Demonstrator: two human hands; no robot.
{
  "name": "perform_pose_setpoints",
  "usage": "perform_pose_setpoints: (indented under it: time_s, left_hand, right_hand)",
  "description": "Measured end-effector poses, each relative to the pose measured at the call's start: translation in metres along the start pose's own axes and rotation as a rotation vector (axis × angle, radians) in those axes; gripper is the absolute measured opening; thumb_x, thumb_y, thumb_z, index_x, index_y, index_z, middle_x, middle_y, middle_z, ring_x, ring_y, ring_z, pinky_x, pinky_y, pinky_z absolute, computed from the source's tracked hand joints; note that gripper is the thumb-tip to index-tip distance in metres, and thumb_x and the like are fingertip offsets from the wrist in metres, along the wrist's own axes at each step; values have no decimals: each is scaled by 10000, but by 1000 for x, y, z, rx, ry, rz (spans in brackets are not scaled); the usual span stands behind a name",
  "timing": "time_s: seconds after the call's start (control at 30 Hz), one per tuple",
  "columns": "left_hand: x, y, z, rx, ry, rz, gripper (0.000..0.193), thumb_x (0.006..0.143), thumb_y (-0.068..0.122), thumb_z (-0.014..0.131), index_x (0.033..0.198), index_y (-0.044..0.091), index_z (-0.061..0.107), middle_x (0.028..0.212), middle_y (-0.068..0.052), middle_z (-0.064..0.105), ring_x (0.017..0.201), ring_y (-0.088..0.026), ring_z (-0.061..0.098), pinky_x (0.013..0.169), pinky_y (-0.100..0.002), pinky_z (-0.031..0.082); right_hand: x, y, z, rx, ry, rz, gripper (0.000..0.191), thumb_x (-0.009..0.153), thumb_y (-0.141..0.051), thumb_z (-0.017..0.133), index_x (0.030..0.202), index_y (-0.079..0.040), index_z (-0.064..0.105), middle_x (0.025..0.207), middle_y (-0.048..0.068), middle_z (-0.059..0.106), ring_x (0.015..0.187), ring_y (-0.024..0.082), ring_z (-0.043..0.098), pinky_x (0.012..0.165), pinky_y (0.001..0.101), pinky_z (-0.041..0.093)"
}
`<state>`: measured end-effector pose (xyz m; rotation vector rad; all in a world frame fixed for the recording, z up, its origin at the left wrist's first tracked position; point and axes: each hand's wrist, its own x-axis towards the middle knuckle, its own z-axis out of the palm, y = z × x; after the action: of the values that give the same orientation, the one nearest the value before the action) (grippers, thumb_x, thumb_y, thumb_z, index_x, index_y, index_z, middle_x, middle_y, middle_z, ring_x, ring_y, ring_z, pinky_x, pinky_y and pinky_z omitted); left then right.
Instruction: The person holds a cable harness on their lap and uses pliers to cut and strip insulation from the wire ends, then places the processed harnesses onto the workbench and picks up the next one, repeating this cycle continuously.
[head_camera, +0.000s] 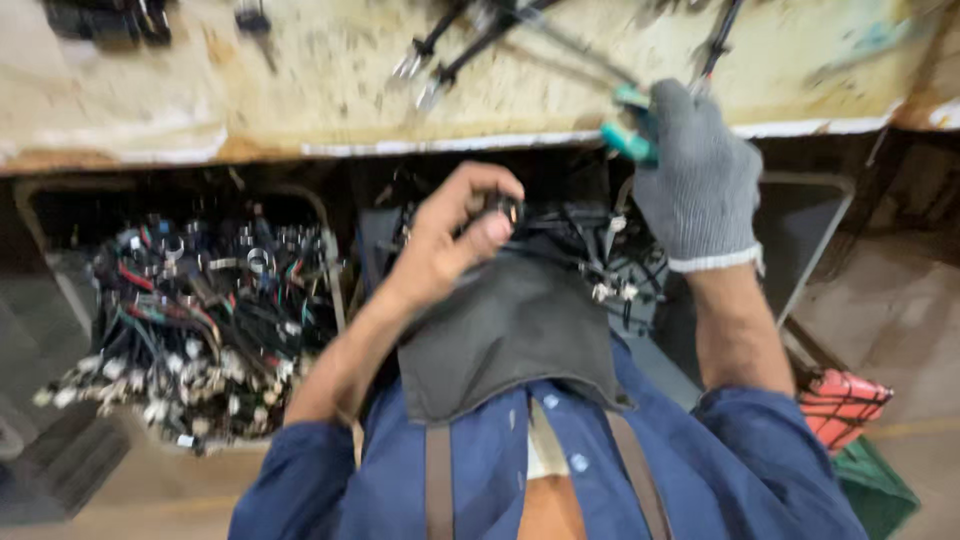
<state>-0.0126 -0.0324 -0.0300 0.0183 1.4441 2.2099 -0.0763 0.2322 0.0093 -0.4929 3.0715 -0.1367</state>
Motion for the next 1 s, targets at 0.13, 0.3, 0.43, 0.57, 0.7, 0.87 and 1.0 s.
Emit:
perform_pose_setpoints:
  time_s: [0.13,0.3,0.43,0.57,0.7,0.87,1.0]
  left_hand:
    - [4,0,-9,-79,-8,-61,401,1061,345,625,1319,44,563,902,11,562,746,-55,502,649,-210,412]
    - [11,3,3,-85,-99,-39,361,1085,318,576,1290,28,640,829,12,607,683,-35,498,614,-196,395]
    - [10,8,12,-6,-88,-14,322,1119,261,575,1297,1,643,980,-28,660,838,-86,570,737,-243,464]
    - [3,4,12,433,31,211,288,1106,234,601,1268,-1,641,1128,-86,731,1021,-167,713,903,-285,559]
    - [-5,-2,10,463,120,232,271,1060,195,638,1241,-5,655,1060,-84,743,958,-173,739,879,-287,561]
    - [-9,4,14,375,16,314,270,1058,196,650,1248,4,658,1100,-102,742,985,-175,737,911,-295,571]
    - [-6,2,17,333,56,35,338,976,186,696,1250,-12,687,882,-122,730,700,-213,654,678,-321,522]
  right_hand:
    - [14,-1,-9,-21,1,-39,431,975,-203,811,1299,-30,585,995,179,679,753,344,705,579,444,511]
    - [11,-9,-41,781,94,89,331,991,-88,677,1311,-57,594,1045,151,702,881,331,706,765,400,576]
    - [-13,-32,-33,575,34,-496,357,786,-78,777,1125,-55,670,959,147,713,833,325,713,726,402,560]
    - [-16,-49,-5,795,-1,-309,257,868,-139,802,1086,-93,674,876,83,663,751,278,662,676,388,515]
    - [-24,-62,-1,1265,131,37,251,891,-129,788,1105,-82,667,866,80,657,750,267,656,668,378,513]
    - [-40,-80,8,1903,155,337,243,919,-117,771,1129,-68,658,853,77,649,748,253,650,659,365,510]
    - [-28,-74,14,1794,57,355,237,941,-107,758,1148,-57,651,843,74,642,747,242,644,651,355,508]
